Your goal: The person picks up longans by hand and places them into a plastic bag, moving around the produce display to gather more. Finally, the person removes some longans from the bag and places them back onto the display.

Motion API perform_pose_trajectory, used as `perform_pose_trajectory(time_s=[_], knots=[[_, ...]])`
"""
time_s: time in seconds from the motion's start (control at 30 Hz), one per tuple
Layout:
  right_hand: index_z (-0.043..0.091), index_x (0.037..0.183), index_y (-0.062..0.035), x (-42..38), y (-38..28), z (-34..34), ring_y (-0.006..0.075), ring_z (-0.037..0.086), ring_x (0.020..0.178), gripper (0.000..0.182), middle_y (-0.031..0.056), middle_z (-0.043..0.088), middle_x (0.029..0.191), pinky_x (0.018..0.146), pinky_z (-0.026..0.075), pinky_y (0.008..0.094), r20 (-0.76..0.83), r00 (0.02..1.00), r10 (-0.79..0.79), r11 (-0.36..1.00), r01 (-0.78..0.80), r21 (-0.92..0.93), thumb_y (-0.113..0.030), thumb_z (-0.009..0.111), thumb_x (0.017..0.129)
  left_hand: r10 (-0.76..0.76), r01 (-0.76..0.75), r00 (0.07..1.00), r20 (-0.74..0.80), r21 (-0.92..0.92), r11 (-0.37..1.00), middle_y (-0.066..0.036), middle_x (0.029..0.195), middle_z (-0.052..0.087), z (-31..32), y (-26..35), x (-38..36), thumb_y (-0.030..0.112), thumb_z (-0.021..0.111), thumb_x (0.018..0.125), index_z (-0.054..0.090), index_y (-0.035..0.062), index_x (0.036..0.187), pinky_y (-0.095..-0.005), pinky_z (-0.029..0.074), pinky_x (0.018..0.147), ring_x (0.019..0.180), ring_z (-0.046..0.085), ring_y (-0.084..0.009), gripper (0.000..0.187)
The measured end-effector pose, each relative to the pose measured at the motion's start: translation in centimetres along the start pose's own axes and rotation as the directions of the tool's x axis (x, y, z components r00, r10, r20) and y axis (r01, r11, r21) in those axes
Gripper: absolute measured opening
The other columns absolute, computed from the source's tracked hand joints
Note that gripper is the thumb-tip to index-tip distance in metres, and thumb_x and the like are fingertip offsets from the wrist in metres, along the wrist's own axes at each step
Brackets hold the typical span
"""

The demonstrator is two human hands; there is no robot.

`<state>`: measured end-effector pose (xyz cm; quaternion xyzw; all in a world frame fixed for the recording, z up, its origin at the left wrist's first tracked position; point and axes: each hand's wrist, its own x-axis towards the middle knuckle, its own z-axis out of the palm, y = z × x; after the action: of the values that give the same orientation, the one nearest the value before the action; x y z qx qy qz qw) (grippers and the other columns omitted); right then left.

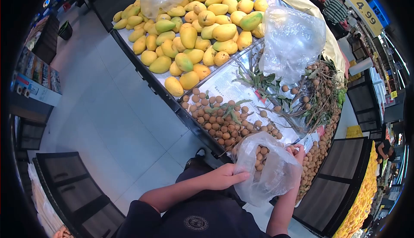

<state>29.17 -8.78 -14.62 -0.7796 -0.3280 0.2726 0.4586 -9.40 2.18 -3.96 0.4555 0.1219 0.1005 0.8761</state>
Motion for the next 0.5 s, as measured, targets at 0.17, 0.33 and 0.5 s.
perform_pose_trajectory(time_s=[0.17, 0.33, 0.5], knots=[[0.042, 0.109, -0.0085, -4.3, -7.9, -0.4, 0.0086, 0.054, 0.070, 0.030, 0.0041, 0.059, 0.083, 0.059, 0.043, 0.0215, -0.242, 0.969, -0.055, 0.962, 0.117, 0.247, -0.004, 0.063, 0.089, -0.016, 0.016, 1.000, 0.013, 0.006, 1.000, -0.001, 0.101, 0.063, -0.3, 0.1, 0.0, 0.025, 0.049, 0.102, 0.062, -0.0012, 0.113, -0.0276, 0.045, 0.086, 0.095, 0.055, -0.0088, 0.031], [0.042, 0.109, -0.0085, -10.6, -17.2, -0.7, 0.0170, 0.052, 0.068, 0.039, 0.0082, 0.058, 0.080, 0.066, 0.042, 0.0301, -0.359, 0.679, -0.640, 0.669, 0.722, 0.174, -0.020, 0.070, 0.085, -0.063, 0.062, 0.997, 0.041, 0.029, 0.998, -0.001, 0.101, 0.063, -0.2, 0.9, 0.4, 0.024, 0.050, 0.101, 0.062, -0.0007, 0.112, -0.0273, 0.045, 0.086, 0.095, 0.055, -0.0089, 0.030], [0.055, 0.102, -0.0065, -13.0, -24.0, 0.9, 0.0165, 0.054, 0.067, 0.037, 0.0056, 0.062, 0.080, 0.064, 0.044, 0.0330, 0.319, 0.651, -0.688, 0.570, 0.758, -0.317, -0.022, 0.078, 0.078, -0.070, 0.070, 0.998, -0.007, 0.138, 0.988, -0.001, 0.101, 0.063, -0.1, 0.6, 0.7, 0.024, 0.050, 0.101, 0.062, -0.0007, 0.112, -0.0275, 0.045, 0.086, 0.095, 0.055, -0.0084, 0.029]])
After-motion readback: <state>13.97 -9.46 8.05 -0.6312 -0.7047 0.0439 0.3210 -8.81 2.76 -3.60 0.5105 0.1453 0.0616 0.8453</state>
